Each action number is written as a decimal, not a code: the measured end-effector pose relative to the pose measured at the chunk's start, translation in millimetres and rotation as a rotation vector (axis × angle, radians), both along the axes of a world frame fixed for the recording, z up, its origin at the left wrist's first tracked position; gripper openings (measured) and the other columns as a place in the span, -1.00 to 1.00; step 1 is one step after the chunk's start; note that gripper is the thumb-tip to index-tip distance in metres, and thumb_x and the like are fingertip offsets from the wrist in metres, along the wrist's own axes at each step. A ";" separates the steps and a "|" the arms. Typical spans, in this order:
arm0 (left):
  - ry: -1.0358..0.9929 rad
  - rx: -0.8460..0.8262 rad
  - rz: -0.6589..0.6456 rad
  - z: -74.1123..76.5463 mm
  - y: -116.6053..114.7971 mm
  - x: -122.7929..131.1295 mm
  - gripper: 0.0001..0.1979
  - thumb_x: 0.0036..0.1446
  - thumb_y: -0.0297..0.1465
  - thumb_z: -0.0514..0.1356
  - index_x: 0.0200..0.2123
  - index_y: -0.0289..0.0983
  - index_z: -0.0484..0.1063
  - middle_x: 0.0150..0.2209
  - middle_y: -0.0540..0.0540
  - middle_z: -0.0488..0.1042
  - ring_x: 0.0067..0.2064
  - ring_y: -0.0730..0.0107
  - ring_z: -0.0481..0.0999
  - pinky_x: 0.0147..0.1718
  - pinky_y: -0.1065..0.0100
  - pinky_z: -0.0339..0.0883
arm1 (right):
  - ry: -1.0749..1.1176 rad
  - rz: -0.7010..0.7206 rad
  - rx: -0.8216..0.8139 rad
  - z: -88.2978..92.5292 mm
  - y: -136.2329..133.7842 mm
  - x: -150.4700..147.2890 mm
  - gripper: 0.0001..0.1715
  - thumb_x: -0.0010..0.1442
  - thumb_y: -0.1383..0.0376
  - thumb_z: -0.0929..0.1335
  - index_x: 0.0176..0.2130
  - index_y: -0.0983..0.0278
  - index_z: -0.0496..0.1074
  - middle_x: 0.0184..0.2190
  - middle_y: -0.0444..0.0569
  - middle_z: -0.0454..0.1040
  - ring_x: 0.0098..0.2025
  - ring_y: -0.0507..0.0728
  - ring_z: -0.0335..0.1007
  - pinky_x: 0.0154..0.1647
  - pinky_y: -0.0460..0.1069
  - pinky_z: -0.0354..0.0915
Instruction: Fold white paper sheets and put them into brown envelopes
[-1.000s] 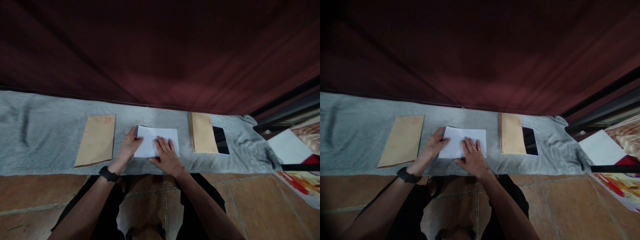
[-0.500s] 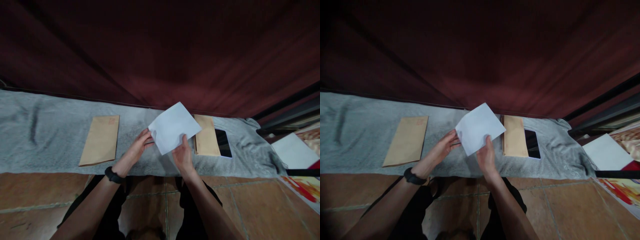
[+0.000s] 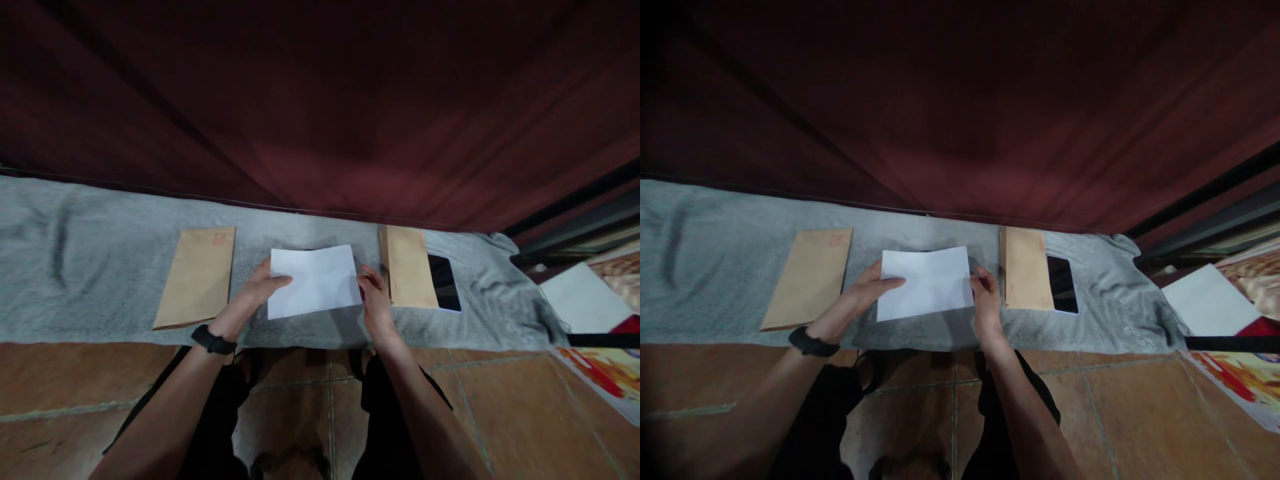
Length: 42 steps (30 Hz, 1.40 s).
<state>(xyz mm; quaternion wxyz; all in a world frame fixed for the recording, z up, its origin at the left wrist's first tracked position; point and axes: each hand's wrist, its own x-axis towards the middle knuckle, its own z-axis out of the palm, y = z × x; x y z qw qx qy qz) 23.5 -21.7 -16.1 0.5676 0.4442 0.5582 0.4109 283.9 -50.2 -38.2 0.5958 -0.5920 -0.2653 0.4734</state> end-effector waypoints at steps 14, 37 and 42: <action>0.460 0.151 -0.147 -18.1 14.7 4.7 -0.48 -0.04 -0.38 0.30 0.06 -0.24 0.46 -0.17 -0.11 0.65 -0.13 0.07 0.63 -0.08 0.10 0.52 | -0.968 0.262 0.236 3.1 -3.4 1.7 -0.55 0.36 0.27 0.22 0.15 0.26 0.46 0.09 0.13 0.52 0.13 0.20 0.45 0.20 0.12 0.38; 1.177 0.663 -0.215 -13.1 -28.6 64.4 -0.45 0.46 -0.25 -0.07 0.40 -0.36 0.19 0.47 -0.31 0.15 0.49 0.01 0.09 0.41 -0.01 0.08 | -1.548 0.668 0.176 -14.4 -12.5 -39.6 -0.36 0.51 0.22 0.11 0.48 0.30 0.10 0.51 0.04 0.03 0.53 0.26 -0.05 0.53 0.26 -0.13; 1.162 0.617 -0.356 -29.2 -30.7 88.9 -0.32 0.47 -0.12 -0.12 0.44 -0.46 0.10 0.47 -0.30 0.15 0.52 0.09 0.03 0.47 0.01 -0.06 | -1.597 0.701 0.194 -15.7 -14.3 -37.3 -0.29 0.44 0.35 0.14 0.50 0.37 0.01 0.52 0.10 -0.04 0.54 0.28 -0.11 0.53 0.28 -0.16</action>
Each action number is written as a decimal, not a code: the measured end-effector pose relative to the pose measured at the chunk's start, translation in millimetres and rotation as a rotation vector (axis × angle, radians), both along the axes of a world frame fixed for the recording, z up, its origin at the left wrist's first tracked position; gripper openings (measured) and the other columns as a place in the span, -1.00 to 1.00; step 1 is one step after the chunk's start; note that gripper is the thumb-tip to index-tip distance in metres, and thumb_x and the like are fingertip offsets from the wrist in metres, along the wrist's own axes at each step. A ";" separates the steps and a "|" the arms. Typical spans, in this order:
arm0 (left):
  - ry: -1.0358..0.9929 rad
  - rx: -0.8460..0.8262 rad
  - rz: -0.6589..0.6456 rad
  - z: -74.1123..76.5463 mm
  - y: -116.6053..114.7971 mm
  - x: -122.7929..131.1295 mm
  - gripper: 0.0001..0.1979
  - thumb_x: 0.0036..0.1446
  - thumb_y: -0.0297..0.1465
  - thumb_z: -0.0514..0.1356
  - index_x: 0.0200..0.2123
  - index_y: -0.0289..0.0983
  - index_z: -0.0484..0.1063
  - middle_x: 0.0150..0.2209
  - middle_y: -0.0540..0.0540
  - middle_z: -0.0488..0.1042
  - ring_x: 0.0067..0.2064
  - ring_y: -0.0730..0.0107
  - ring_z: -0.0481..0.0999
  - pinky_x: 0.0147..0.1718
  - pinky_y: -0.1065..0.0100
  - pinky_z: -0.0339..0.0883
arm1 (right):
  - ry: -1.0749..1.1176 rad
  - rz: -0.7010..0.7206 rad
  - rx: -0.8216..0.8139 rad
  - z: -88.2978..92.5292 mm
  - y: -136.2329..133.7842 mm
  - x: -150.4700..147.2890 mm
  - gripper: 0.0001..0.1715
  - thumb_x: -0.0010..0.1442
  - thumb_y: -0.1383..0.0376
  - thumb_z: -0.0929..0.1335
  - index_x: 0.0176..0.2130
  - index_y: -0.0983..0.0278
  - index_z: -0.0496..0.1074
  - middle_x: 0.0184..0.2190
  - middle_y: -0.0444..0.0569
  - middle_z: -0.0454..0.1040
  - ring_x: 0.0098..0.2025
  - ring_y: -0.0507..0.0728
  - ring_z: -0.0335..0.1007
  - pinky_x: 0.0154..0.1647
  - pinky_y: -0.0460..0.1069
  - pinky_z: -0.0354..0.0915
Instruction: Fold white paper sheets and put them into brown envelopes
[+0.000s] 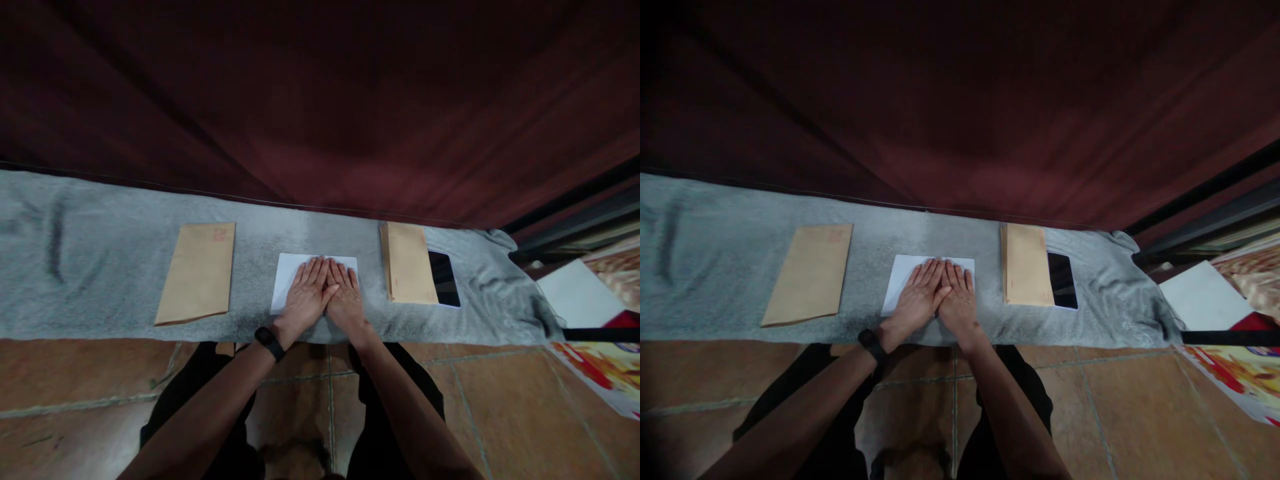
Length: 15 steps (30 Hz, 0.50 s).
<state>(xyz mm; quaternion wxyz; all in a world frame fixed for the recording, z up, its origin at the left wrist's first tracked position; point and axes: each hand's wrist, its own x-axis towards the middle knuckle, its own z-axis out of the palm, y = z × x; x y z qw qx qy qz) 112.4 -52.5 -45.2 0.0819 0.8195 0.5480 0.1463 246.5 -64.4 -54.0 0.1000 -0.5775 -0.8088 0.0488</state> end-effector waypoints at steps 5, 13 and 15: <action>0.047 0.017 0.058 -4.0 3.9 2.3 -0.29 0.46 -0.09 -0.13 0.44 -0.49 0.10 0.48 -0.33 0.10 0.53 0.10 -0.01 0.48 0.01 -0.11 | -0.008 0.001 0.005 -0.6 1.5 0.5 -0.31 0.46 0.32 0.14 0.49 0.37 0.04 0.52 0.10 0.00 0.54 0.30 -0.10 0.52 0.28 -0.13; 0.046 0.078 0.118 -15.8 7.1 -13.5 -0.28 0.45 -0.11 -0.10 0.45 -0.51 0.06 0.47 -0.39 0.09 0.52 0.05 0.01 0.47 -0.02 -0.12 | 0.049 -0.106 0.083 -7.3 2.7 8.3 -0.32 0.52 0.19 0.12 0.47 0.44 0.07 0.48 0.19 0.10 0.51 0.27 -0.01 0.50 0.23 -0.03; 0.044 0.088 0.124 -16.0 6.9 -19.4 -0.29 0.46 -0.12 -0.11 0.45 -0.51 0.06 0.48 -0.39 0.08 0.52 0.04 0.02 0.47 -0.02 -0.11 | 0.055 -0.118 0.112 -9.0 2.4 12.5 -0.29 0.52 0.12 0.14 0.47 0.46 0.07 0.46 0.23 0.12 0.51 0.28 0.01 0.49 0.25 -0.02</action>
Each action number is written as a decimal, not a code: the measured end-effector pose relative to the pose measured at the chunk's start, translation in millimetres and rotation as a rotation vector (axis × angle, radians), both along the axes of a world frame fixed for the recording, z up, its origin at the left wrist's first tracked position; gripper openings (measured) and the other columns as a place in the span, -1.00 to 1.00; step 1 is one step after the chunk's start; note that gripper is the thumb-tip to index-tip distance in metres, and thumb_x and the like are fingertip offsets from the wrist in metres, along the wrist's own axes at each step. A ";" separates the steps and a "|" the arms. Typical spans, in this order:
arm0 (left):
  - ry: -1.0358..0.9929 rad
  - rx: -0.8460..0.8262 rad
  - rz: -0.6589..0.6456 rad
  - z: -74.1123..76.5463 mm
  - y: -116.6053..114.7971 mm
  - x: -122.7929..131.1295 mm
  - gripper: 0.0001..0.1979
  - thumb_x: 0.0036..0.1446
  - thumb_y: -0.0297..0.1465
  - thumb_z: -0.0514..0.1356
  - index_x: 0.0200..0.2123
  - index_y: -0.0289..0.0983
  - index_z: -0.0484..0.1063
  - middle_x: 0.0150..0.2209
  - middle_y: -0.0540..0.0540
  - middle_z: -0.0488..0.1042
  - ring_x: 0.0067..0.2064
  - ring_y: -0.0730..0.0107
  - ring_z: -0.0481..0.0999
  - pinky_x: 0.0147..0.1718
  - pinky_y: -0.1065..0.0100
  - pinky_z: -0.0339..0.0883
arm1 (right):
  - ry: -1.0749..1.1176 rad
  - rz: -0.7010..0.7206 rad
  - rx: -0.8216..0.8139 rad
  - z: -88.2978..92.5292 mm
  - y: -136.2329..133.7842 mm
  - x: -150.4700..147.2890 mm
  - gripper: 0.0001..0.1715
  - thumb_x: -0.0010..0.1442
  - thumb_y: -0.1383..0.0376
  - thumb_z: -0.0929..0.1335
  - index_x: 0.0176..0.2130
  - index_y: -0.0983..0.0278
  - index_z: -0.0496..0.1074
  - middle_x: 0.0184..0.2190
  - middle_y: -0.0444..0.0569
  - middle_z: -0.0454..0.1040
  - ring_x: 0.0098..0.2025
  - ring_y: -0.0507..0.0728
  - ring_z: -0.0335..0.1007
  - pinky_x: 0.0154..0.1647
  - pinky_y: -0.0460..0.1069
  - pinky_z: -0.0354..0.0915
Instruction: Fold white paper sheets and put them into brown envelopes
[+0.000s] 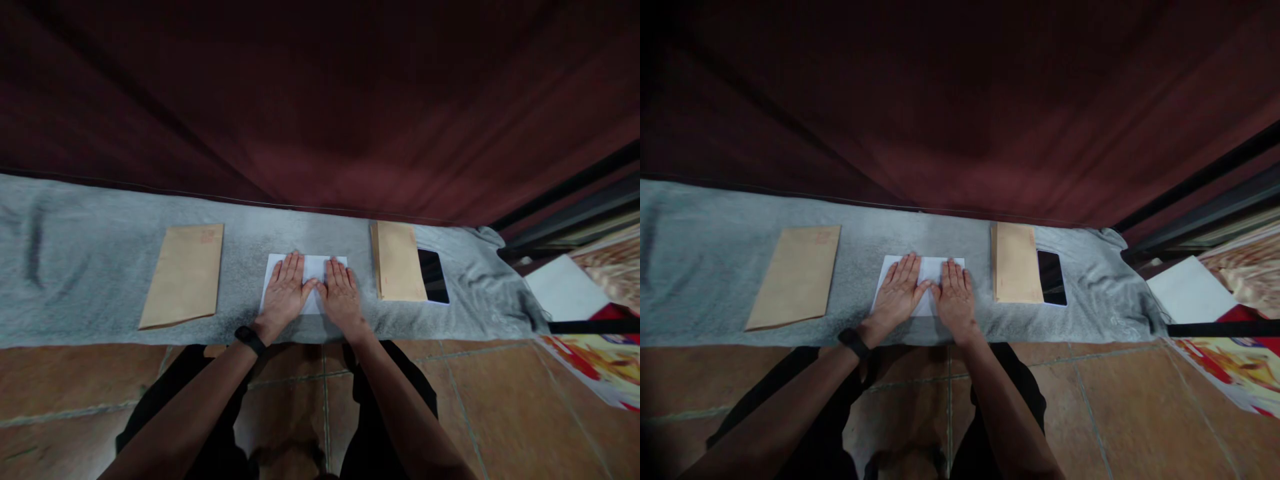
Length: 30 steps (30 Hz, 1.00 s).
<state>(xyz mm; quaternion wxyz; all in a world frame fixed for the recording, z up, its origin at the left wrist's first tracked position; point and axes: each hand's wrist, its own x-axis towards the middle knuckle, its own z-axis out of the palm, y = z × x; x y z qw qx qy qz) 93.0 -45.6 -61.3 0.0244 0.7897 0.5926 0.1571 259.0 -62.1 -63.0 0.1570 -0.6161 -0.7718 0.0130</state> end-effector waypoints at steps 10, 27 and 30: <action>0.018 -0.015 0.062 4.3 -3.0 -17.1 -0.34 0.45 -0.22 -0.16 0.46 -0.49 0.07 0.47 -0.38 0.10 0.52 0.06 0.02 0.47 -0.01 -0.10 | -0.022 -0.137 -0.017 8.7 1.3 16.2 -0.30 0.54 0.13 0.12 0.43 0.54 0.14 0.45 0.30 0.13 0.49 0.36 0.04 0.49 0.33 -0.07; 0.044 -0.050 0.022 9.0 -4.4 -18.9 -0.40 0.40 -0.37 -0.08 0.46 -0.36 0.11 0.50 -0.31 0.03 0.52 0.03 -0.02 0.45 -0.06 -0.06 | 0.040 0.100 -0.118 8.9 4.5 -39.0 -0.37 0.56 0.15 0.09 0.47 0.30 0.11 0.50 0.01 0.05 0.53 0.22 -0.05 0.54 0.21 -0.14; 0.032 -0.047 0.038 9.6 -5.2 -18.2 -0.40 0.42 -0.34 -0.10 0.46 -0.36 0.12 0.50 -0.31 0.04 0.52 0.04 0.00 0.46 -0.06 -0.07 | 0.026 0.066 -0.115 9.2 7.7 -33.0 -0.38 0.55 0.16 0.12 0.47 0.27 0.12 0.50 0.02 0.06 0.52 0.24 -0.04 0.53 0.23 -0.11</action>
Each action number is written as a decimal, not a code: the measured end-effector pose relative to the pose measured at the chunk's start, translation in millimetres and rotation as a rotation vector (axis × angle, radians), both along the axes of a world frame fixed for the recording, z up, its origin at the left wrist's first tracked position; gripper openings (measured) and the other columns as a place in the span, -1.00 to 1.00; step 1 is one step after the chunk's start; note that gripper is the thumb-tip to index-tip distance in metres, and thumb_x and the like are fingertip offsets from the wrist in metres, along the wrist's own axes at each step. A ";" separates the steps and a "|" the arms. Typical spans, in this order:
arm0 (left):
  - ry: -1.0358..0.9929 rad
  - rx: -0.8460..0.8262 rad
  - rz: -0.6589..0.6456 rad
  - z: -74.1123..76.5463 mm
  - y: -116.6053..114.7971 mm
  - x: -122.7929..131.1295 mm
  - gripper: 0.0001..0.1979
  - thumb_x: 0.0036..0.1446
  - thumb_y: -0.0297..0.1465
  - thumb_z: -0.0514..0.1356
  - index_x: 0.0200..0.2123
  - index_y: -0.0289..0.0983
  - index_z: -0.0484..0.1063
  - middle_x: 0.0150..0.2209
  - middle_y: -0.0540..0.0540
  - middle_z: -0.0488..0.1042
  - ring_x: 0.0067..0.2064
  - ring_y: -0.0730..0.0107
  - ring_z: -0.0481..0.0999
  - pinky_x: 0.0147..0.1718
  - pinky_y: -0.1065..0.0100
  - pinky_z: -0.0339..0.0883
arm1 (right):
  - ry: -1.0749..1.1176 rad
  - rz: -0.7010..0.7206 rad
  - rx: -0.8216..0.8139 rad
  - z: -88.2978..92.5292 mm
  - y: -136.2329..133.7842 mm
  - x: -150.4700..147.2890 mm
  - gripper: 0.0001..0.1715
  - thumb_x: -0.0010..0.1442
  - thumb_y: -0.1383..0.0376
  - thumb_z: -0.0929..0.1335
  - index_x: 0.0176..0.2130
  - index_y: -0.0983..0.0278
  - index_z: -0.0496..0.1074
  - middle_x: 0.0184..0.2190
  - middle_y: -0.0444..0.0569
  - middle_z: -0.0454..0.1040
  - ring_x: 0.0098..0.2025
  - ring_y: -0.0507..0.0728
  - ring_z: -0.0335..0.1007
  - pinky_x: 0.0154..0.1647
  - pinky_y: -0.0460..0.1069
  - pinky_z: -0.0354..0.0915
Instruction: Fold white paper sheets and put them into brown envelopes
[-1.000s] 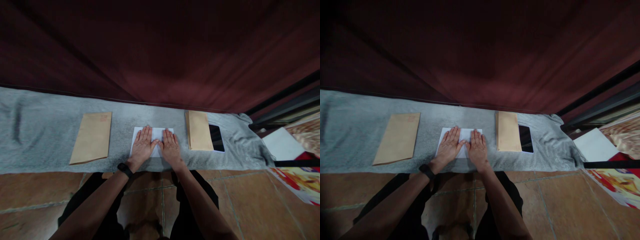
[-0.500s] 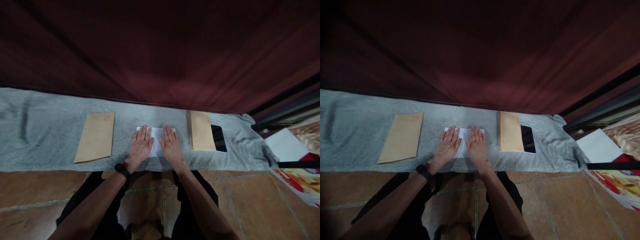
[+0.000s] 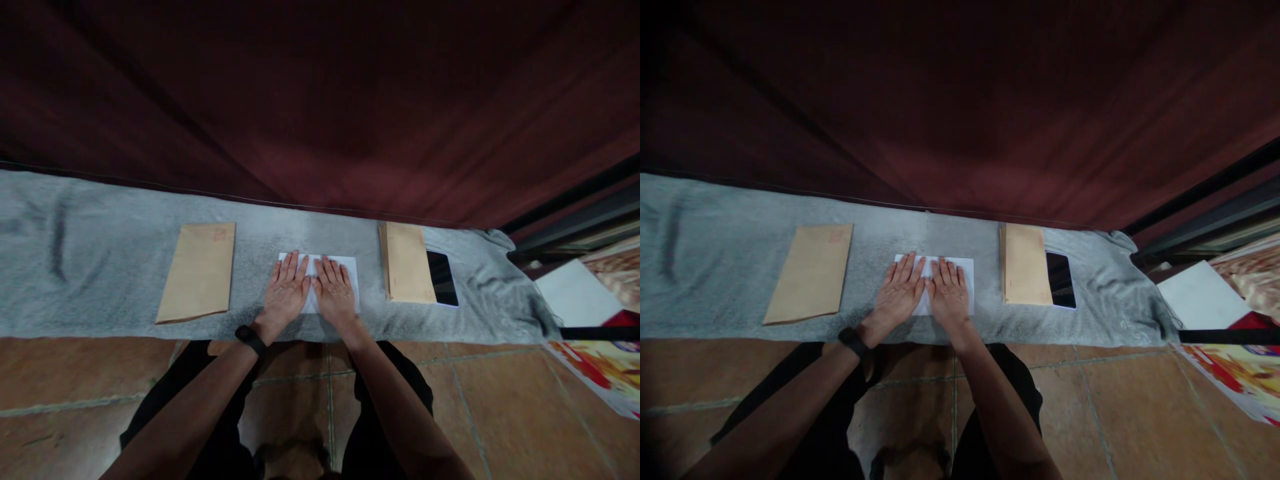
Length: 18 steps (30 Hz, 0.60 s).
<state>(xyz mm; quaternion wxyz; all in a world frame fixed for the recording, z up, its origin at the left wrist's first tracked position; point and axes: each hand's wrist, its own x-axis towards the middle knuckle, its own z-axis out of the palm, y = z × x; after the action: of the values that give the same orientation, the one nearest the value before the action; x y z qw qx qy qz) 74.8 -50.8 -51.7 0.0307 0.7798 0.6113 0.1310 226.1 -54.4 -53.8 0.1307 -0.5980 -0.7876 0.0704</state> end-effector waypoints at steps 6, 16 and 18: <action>-0.001 0.005 0.011 -2.5 0.0 -0.6 -0.40 0.44 -0.29 -0.11 0.45 -0.38 0.13 0.50 -0.32 0.04 0.52 0.03 -0.01 0.46 -0.06 -0.09 | -0.018 -0.034 0.014 -1.7 2.6 8.2 -0.38 0.53 0.14 0.14 0.46 0.24 0.14 0.49 0.04 0.09 0.51 0.28 0.01 0.51 0.26 -0.07; -0.008 -0.003 0.063 -1.9 2.2 -5.9 -0.37 0.46 -0.22 -0.15 0.45 -0.42 0.12 0.49 -0.34 0.05 0.51 -0.02 0.03 0.46 -0.06 -0.09 | -0.033 -0.106 0.094 -7.1 -1.1 30.2 -0.33 0.53 0.09 0.15 0.46 0.33 0.13 0.47 0.17 0.12 0.49 0.31 0.05 0.48 0.27 -0.04; 0.005 -0.012 0.073 -0.9 2.8 -8.0 -0.36 0.46 -0.21 -0.16 0.45 -0.45 0.11 0.49 -0.37 0.05 0.51 -0.04 0.03 0.45 -0.09 -0.10 | -0.037 -0.111 0.088 -6.5 -2.0 35.9 -0.33 0.53 0.10 0.15 0.47 0.33 0.12 0.47 0.16 0.12 0.50 0.31 0.04 0.48 0.28 -0.04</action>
<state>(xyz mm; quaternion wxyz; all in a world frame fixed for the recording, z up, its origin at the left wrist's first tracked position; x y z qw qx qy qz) 66.8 -48.0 -52.6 0.0288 0.7572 0.6401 0.1263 261.9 -56.3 -60.3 0.1460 -0.6358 -0.7577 0.0172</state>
